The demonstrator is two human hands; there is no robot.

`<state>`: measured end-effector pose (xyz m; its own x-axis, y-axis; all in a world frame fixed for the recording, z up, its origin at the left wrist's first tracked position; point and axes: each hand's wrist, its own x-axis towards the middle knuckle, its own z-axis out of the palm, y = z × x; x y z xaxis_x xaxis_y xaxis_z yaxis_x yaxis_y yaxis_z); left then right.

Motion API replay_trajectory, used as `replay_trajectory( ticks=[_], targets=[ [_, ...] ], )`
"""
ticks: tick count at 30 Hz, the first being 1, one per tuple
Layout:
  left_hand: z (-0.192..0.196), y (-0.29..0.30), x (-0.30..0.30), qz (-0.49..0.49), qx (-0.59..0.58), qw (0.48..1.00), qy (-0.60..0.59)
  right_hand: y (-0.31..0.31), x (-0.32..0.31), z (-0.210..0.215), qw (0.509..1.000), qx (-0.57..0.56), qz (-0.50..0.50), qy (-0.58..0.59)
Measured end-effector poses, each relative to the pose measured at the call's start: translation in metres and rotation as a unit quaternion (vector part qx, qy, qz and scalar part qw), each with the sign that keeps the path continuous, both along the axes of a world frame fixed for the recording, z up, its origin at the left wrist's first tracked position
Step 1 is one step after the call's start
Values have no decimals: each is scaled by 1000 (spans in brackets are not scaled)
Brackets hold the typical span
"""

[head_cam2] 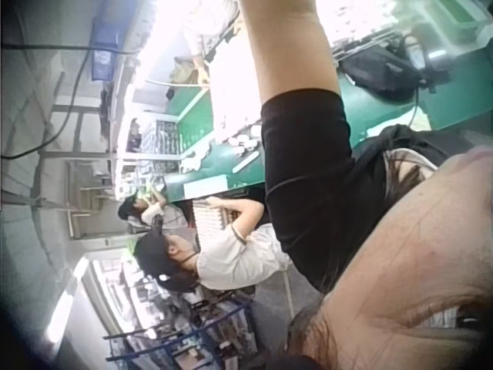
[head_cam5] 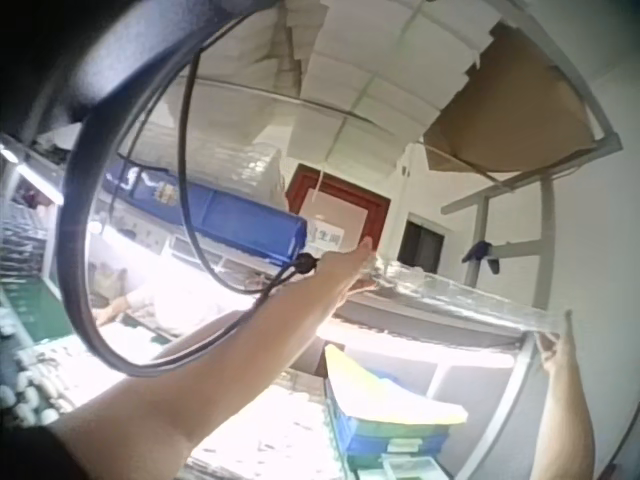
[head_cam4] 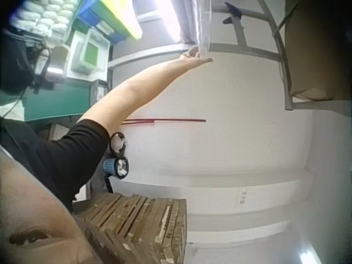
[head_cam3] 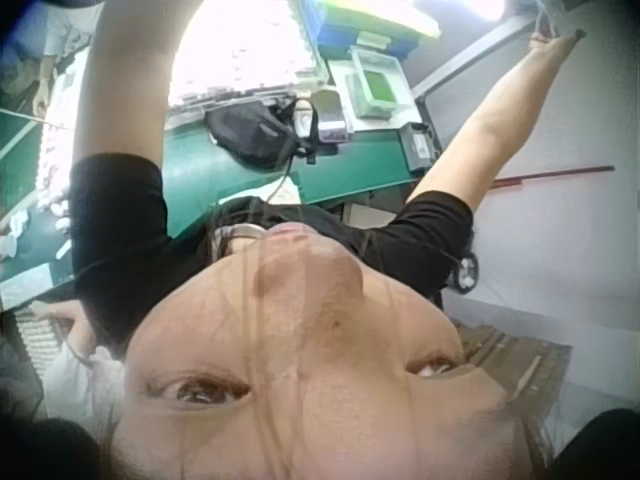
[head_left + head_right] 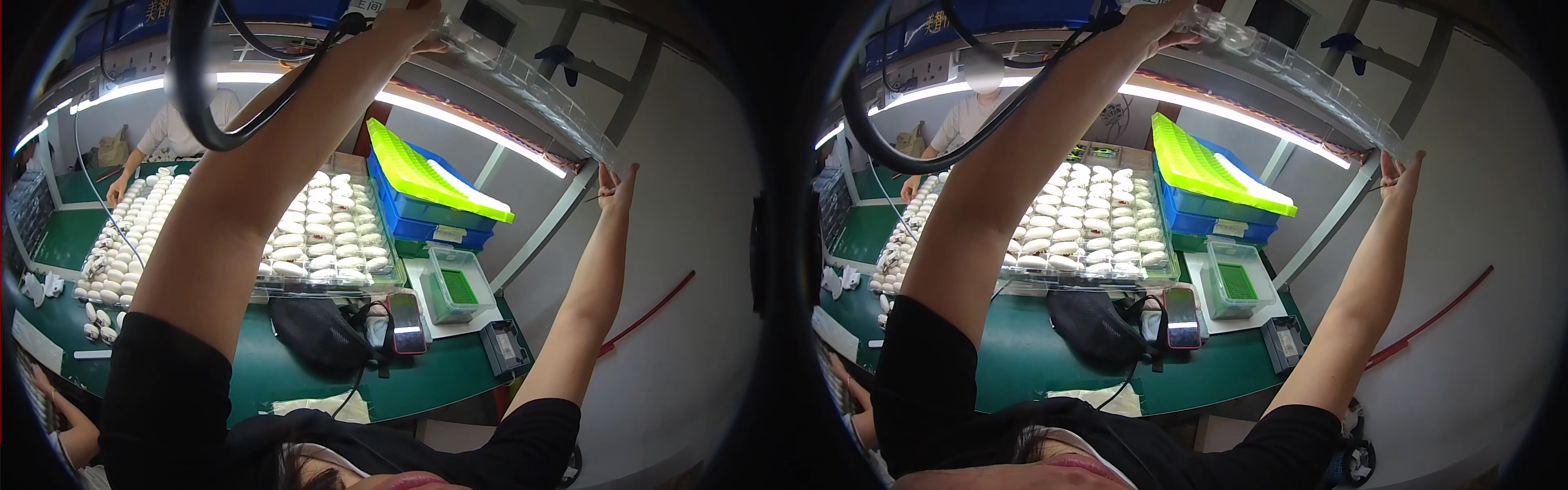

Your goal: The person shifts a clear tray of components and picks up parts from the table. The person then fits and adjusts the internal electronics inside plastic device casings using a pointed hand tool.

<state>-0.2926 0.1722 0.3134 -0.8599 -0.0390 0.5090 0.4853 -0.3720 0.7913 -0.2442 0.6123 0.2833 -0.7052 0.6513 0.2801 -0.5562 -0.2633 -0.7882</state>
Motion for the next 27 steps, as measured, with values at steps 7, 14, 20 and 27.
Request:
replay_trajectory(
  ticks=[7, 14, 20, 27],
  targets=[
    [-9, 9, 23, 123, -339, 922, 138, 9, -32, -32, 999, 37, -37, 7],
    [-105, 20, 47, 482, -169, 727, 459, 27, 2, -111, 997, 68, 36, 14],
    [-265, -53, 129, 245, -453, 834, 200, -70, 69, -244, 954, 44, 292, -51],
    [-426, -199, 132, 561, -354, 747, 43, -222, 94, -372, 933, 237, 268, -51]
  ],
)
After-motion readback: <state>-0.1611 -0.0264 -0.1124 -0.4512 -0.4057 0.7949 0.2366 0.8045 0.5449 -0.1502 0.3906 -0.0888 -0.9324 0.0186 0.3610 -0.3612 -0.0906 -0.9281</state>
